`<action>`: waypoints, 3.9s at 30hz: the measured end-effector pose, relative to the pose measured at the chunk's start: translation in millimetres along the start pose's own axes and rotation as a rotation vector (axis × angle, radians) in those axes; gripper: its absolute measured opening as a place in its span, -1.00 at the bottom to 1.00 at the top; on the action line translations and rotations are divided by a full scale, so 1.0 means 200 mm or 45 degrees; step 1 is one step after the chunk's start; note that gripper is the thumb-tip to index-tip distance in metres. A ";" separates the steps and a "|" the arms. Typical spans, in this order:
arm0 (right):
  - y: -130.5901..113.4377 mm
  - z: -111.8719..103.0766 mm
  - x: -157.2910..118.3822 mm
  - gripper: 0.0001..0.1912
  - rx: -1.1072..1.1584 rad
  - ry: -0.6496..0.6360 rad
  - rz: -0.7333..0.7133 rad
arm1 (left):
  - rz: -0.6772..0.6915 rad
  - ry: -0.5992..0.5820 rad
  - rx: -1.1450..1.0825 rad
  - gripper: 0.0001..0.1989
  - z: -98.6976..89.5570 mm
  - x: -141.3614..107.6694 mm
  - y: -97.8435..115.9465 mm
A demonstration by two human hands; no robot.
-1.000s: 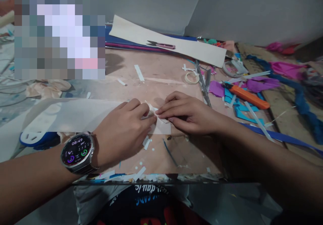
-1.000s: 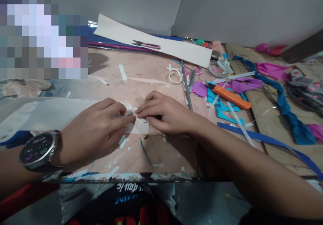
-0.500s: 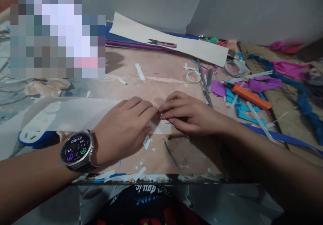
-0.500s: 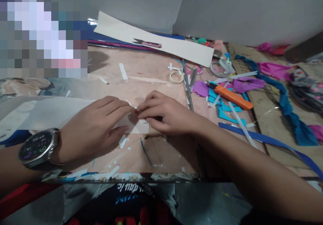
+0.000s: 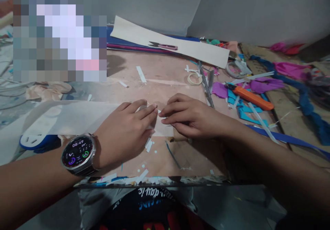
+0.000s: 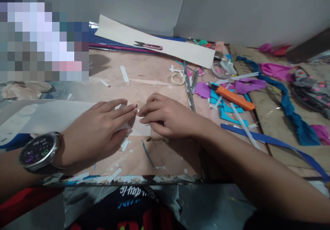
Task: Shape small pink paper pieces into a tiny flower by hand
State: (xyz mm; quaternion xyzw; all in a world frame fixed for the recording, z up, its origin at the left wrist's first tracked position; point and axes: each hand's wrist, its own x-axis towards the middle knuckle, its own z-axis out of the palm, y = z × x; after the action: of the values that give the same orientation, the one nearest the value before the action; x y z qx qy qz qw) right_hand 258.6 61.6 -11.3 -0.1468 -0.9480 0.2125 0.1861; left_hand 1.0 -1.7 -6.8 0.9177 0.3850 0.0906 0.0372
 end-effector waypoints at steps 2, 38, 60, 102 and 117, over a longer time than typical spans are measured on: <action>-0.01 -0.01 0.00 -0.63 0.001 -0.016 0.001 | -0.009 -0.017 -0.004 -0.56 -0.01 0.00 0.00; -0.07 -0.05 0.01 -0.76 -0.088 -0.071 0.027 | -0.083 -0.055 0.003 -0.44 0.00 -0.01 -0.01; 0.01 -0.01 0.00 -0.75 0.015 -0.016 0.008 | -0.100 -0.080 0.001 -0.41 0.01 -0.01 -0.01; -0.19 0.12 0.06 -0.79 0.202 0.313 0.558 | -0.141 0.246 -0.489 -0.78 -0.02 0.05 -0.10; -0.19 0.11 0.13 -0.73 0.026 0.300 0.657 | -0.359 0.222 -0.662 -0.77 -0.02 0.06 -0.13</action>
State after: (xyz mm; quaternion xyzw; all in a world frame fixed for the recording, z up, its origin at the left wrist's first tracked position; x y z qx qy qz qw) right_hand 217.8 30.3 -5.2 -0.4050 -0.8489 0.2438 0.2363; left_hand -9.9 24.7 -5.2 0.8037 0.4742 0.2584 0.2500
